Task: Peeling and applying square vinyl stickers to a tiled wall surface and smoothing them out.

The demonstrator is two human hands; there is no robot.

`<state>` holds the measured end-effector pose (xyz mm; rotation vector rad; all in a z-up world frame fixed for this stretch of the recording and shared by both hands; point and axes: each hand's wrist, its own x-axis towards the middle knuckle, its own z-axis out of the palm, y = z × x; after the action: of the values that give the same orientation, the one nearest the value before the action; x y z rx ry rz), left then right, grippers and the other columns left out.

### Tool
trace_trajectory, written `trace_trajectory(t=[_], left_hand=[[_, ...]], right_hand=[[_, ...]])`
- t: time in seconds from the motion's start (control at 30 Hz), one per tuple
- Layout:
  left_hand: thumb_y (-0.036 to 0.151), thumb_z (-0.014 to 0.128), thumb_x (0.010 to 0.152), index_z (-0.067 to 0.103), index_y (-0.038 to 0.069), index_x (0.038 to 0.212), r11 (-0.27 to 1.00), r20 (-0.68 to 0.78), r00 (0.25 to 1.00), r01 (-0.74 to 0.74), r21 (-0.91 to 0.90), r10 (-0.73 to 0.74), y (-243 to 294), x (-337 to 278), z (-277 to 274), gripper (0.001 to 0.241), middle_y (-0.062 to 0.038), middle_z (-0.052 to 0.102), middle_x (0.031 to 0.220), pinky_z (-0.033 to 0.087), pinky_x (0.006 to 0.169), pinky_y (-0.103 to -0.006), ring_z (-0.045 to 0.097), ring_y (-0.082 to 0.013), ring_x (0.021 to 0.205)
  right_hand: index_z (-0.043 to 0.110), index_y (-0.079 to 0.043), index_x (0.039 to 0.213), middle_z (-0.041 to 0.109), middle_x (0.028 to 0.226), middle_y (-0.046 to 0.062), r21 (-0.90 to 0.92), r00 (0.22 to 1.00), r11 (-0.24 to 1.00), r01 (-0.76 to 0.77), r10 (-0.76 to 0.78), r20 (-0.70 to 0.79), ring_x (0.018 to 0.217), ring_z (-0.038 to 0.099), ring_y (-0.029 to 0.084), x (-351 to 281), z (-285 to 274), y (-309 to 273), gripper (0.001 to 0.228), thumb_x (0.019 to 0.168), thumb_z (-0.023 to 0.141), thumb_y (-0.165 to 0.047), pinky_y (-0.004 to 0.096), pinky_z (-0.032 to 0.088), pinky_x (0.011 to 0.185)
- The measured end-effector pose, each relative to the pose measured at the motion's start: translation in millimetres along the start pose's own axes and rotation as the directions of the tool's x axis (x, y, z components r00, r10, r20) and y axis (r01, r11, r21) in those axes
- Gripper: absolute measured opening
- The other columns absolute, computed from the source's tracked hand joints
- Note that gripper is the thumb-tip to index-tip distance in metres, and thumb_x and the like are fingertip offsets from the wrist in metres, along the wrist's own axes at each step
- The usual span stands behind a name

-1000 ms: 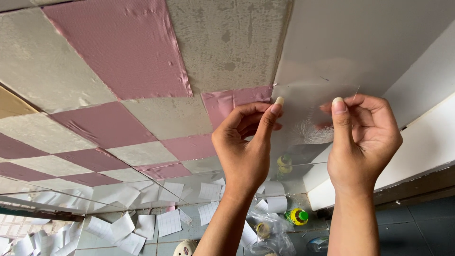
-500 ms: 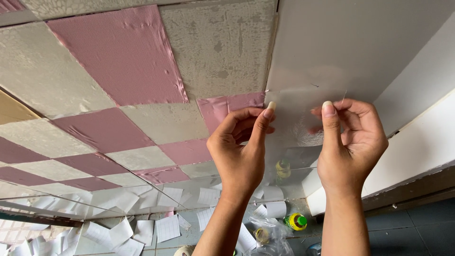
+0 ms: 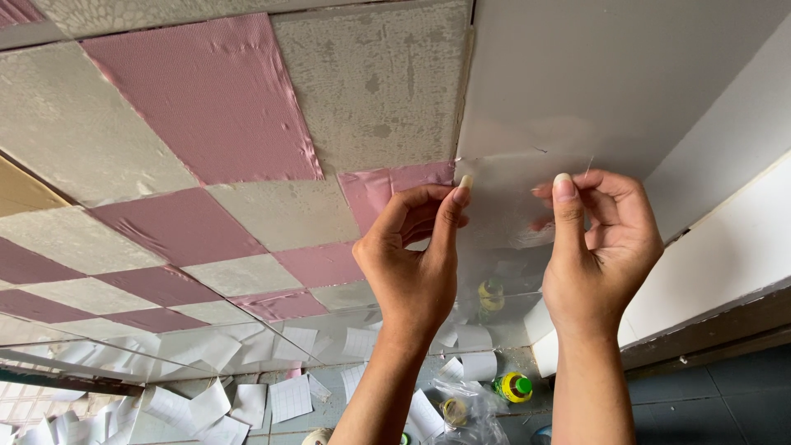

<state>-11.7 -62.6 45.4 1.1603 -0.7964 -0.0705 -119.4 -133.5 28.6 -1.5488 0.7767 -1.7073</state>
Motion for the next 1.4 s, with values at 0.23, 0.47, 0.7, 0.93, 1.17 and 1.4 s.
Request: trace_trajectory(t=[0.23, 0.47, 0.7, 0.93, 1.17, 1.4], left_hand=[[0.019, 0.075, 0.091, 0.072, 0.009, 0.086, 1.0, -0.005, 1.0, 0.025, 0.007, -0.025, 0.0, 0.1, 2.5, 0.013, -0.001, 0.075, 0.073, 0.06, 0.062, -0.0194, 0.075, -0.0097, 0.064], [0.02, 0.076, 0.09, 0.072, 0.009, 0.085, 0.999, -0.027, 0.999, 0.045, 0.015, -0.044, -0.4, 0.3, 5.2, 0.013, -0.002, 0.076, 0.073, 0.061, 0.061, -0.0194, 0.075, -0.0102, 0.063], [0.021, 0.076, 0.091, 0.072, 0.009, 0.084, 0.999, -0.049, 0.997, 0.051, 0.0, -0.051, 1.5, 0.4, 7.7, 0.014, -0.002, 0.076, 0.073, 0.061, 0.061, -0.0194, 0.074, -0.0097, 0.063], [0.023, 0.075, 0.091, 0.072, 0.009, 0.085, 0.999, -0.065, 0.997, 0.032, 0.012, -0.031, 1.4, 0.3, 8.0, 0.016, -0.002, 0.076, 0.073, 0.061, 0.06, -0.0196, 0.075, -0.01, 0.062], [0.024, 0.075, 0.091, 0.072, 0.009, 0.082, 0.998, -0.075, 0.996, 0.043, 0.05, -0.039, 7.8, 0.8, 8.4, 0.017, -0.002, 0.077, 0.071, 0.061, 0.061, -0.0188, 0.074, -0.0072, 0.063], [0.032, 0.074, 0.091, 0.069, 0.013, 0.078, 0.969, -0.087, 0.995, -0.021, 0.246, 0.043, 12.6, 0.5, 9.7, 0.023, 0.003, 0.076, 0.068, 0.061, 0.058, -0.0185, 0.071, -0.0026, 0.06]], right_hand=[[0.055, -0.007, 0.107, 0.067, 0.093, 0.009, -0.006, 1.0, 1.0, -0.026, 0.026, -0.009, 0.09, 0.074, 0.018, 1.0, 1.2, -2.2, 0.013, 0.107, 0.065, -0.015, 0.027, 0.058, 0.061], [0.055, -0.006, 0.106, 0.068, 0.092, 0.01, -0.003, 1.0, 1.0, -0.027, 0.027, -0.007, 0.089, 0.073, 0.017, 2.5, 1.8, -3.3, 0.012, 0.107, 0.065, -0.014, 0.027, 0.058, 0.061], [0.057, -0.006, 0.105, 0.069, 0.091, 0.009, -0.013, 0.999, 0.999, -0.035, 0.034, -0.02, 0.088, 0.073, 0.016, 2.9, 2.1, -2.2, 0.013, 0.107, 0.065, -0.015, 0.026, 0.058, 0.06], [0.06, -0.003, 0.106, 0.072, 0.092, 0.012, -0.033, 0.999, 0.999, -0.031, 0.029, -0.039, 0.086, 0.072, 0.015, 2.9, 4.3, -3.3, 0.015, 0.106, 0.066, -0.016, 0.026, 0.058, 0.06], [0.063, -0.002, 0.104, 0.073, 0.09, 0.012, -0.047, 0.997, 0.997, -0.055, 0.053, -0.052, 0.083, 0.072, 0.014, 3.6, 4.8, -10.5, 0.015, 0.105, 0.067, -0.016, 0.025, 0.058, 0.057], [0.064, -0.002, 0.103, 0.074, 0.087, 0.012, -0.032, 0.995, 0.997, -0.074, 0.071, -0.067, 0.084, 0.074, 0.013, 5.8, 3.3, -12.2, 0.014, 0.103, 0.068, -0.016, 0.025, 0.059, 0.056]])
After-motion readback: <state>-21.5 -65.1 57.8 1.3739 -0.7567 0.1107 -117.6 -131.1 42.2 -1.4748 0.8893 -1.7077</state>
